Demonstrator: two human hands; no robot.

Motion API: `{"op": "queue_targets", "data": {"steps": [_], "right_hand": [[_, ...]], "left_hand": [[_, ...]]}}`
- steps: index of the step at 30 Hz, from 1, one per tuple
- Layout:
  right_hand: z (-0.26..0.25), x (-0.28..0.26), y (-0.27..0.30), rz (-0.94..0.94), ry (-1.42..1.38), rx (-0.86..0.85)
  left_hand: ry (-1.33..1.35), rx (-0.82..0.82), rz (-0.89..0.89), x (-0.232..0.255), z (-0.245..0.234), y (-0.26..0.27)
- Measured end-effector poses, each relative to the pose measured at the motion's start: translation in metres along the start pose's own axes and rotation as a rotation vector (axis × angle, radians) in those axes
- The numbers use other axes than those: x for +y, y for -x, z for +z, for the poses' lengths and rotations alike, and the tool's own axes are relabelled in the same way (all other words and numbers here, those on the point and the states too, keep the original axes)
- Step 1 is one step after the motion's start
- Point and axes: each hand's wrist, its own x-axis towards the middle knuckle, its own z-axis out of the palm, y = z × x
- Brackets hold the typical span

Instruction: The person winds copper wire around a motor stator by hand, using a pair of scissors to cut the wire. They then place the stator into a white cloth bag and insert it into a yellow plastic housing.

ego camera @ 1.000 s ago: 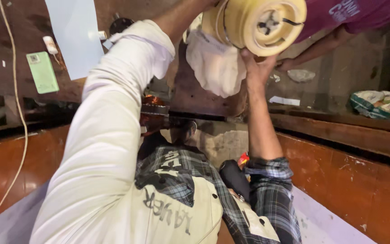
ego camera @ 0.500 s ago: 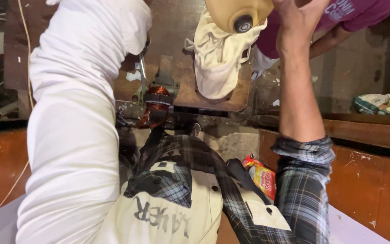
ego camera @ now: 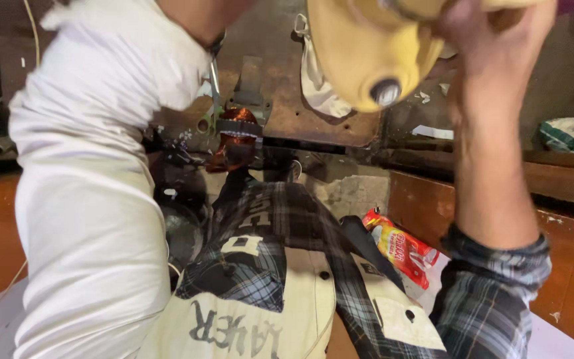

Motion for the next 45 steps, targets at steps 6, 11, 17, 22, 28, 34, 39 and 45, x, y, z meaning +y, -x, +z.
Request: {"op": "queue_targets", "data": {"steps": [6,11,17,22,28,34,39,45], "right_hand": [[-0.005,0.045,0.08,0.307,-0.057,0.208],[0.002,0.116,0.113,0.367,-0.102,0.249],[-0.011,0.189,0.092,0.329,0.003,0.049],[-0.024,0.223,0.045,0.35,-0.039,-0.132],[-0.035,0.251,0.047,0.286,0.056,-0.259],[-0.051,0.326,0.093,0.456,0.075,0.188],[-0.042,0.371,0.082,0.429,0.294,0.295],[-0.058,0.34,0.03,0.705,-0.449,0.313]], "left_hand": [[0.08,-0.047,-0.046,-0.003,0.01,0.009],[-0.011,0.026,0.108,-0.009,0.007,0.042],[0.24,0.044,0.013,-0.04,-0.03,0.036],[0.172,0.175,0.186,-0.074,-0.064,0.023],[0.056,0.433,-0.085,-0.098,-0.09,0.021],[-0.008,0.763,-0.104,-0.137,-0.076,0.058],[-0.181,0.766,0.047,-0.148,-0.077,0.072],[-0.346,0.807,0.126,-0.143,-0.079,0.071]]}}
